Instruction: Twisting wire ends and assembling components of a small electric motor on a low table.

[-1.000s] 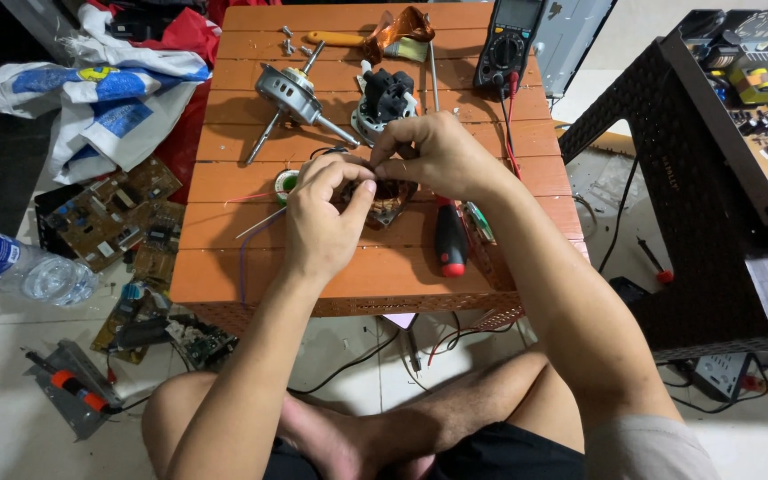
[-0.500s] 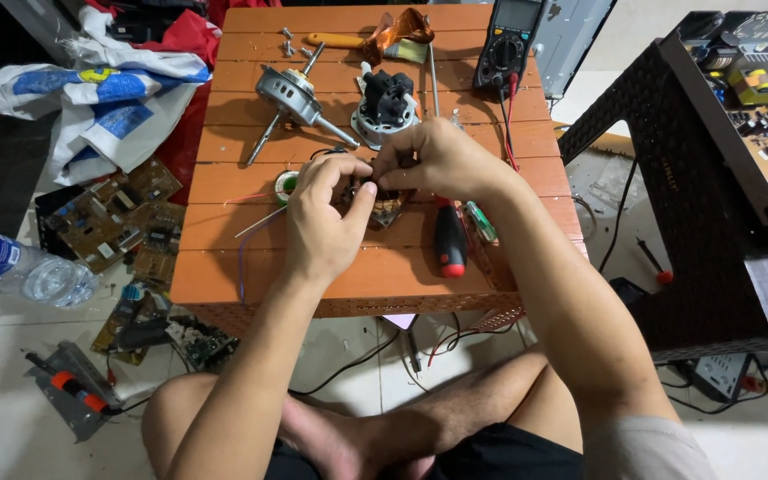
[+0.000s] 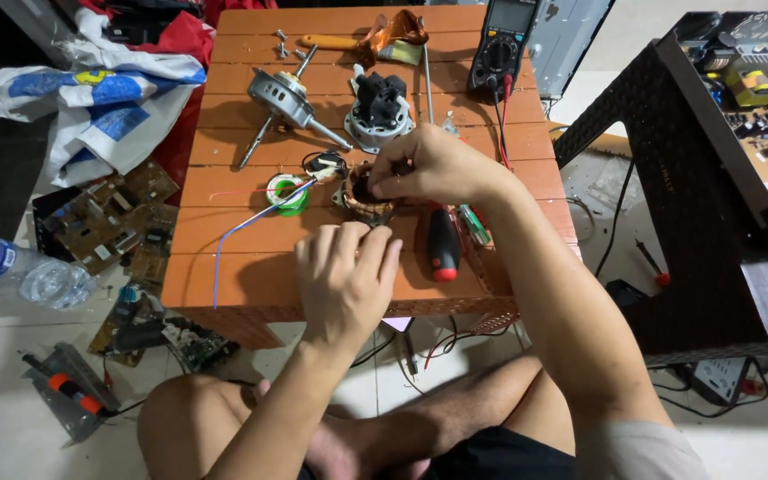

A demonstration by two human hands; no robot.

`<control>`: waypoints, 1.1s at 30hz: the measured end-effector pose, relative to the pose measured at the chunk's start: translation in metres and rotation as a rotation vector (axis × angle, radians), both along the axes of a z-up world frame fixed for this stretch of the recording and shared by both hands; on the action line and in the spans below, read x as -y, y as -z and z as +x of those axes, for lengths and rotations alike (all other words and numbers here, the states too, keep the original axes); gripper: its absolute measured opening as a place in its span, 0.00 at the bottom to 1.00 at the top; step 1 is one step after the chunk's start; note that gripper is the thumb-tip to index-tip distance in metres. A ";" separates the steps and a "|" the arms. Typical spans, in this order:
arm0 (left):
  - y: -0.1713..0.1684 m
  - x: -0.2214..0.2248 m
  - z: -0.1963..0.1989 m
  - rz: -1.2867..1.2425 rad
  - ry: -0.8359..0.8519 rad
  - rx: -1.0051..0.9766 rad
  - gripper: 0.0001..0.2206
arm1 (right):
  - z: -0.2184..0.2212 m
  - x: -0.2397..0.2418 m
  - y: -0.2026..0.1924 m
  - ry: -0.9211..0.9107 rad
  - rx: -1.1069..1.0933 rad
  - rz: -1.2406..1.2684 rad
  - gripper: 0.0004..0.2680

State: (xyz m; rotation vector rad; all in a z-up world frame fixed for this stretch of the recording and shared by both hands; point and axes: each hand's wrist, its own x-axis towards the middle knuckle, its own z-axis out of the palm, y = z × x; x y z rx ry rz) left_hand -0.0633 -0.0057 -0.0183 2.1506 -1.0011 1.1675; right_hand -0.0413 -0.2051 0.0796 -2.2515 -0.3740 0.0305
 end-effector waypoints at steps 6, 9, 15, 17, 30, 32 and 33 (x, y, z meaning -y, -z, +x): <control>-0.020 0.006 -0.010 0.154 -0.007 -0.094 0.08 | 0.002 0.004 0.005 -0.027 0.024 -0.009 0.04; -0.019 0.013 -0.009 0.182 -0.041 -0.106 0.07 | 0.002 0.004 0.006 -0.020 0.020 -0.008 0.03; -0.024 0.015 -0.012 0.177 -0.078 -0.130 0.04 | 0.001 0.006 0.006 -0.039 0.030 -0.013 0.03; -0.017 0.014 -0.009 0.174 -0.092 -0.109 0.04 | 0.001 0.006 0.006 -0.041 0.030 -0.006 0.03; -0.011 -0.005 -0.013 0.089 -0.101 -0.290 0.04 | 0.002 0.002 0.007 -0.019 0.040 0.011 0.04; -0.016 -0.011 -0.019 0.072 -0.084 -0.305 0.04 | 0.003 0.003 0.008 -0.023 0.048 0.009 0.05; -0.019 -0.014 -0.023 0.056 -0.065 -0.320 0.03 | 0.004 0.003 0.009 -0.026 0.057 0.007 0.05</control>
